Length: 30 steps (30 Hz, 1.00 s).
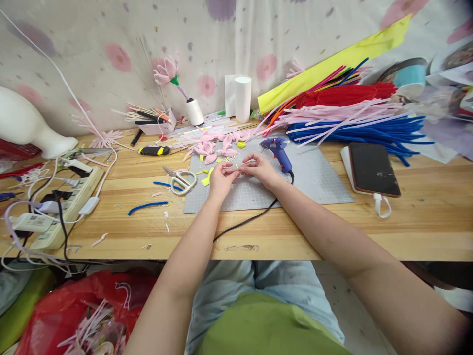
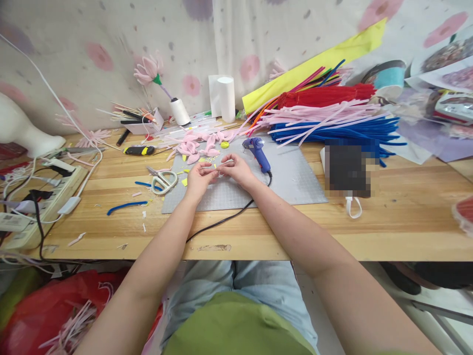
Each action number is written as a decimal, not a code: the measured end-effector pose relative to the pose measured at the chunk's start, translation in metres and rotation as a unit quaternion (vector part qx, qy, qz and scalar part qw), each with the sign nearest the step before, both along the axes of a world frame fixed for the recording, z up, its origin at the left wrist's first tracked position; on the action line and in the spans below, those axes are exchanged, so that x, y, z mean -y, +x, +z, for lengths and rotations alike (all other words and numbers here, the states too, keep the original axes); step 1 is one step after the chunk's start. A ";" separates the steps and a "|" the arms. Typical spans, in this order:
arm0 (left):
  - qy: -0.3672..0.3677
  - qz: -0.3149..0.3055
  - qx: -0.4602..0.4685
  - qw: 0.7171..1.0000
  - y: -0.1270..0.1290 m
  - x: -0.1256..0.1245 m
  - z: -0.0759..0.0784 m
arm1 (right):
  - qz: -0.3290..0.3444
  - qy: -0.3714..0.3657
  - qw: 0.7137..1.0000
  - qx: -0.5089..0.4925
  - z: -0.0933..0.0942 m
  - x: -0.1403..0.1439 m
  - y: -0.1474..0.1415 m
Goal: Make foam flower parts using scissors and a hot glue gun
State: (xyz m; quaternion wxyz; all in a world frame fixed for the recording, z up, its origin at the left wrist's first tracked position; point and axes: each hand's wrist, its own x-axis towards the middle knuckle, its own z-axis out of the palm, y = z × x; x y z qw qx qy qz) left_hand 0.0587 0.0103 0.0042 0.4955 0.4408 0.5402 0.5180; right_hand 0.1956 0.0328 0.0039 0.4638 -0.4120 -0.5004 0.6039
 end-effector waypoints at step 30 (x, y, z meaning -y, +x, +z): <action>-0.028 -0.045 0.030 0.998 -0.005 0.006 0.008 | 0.032 -0.004 0.999 -0.033 0.002 0.006 0.001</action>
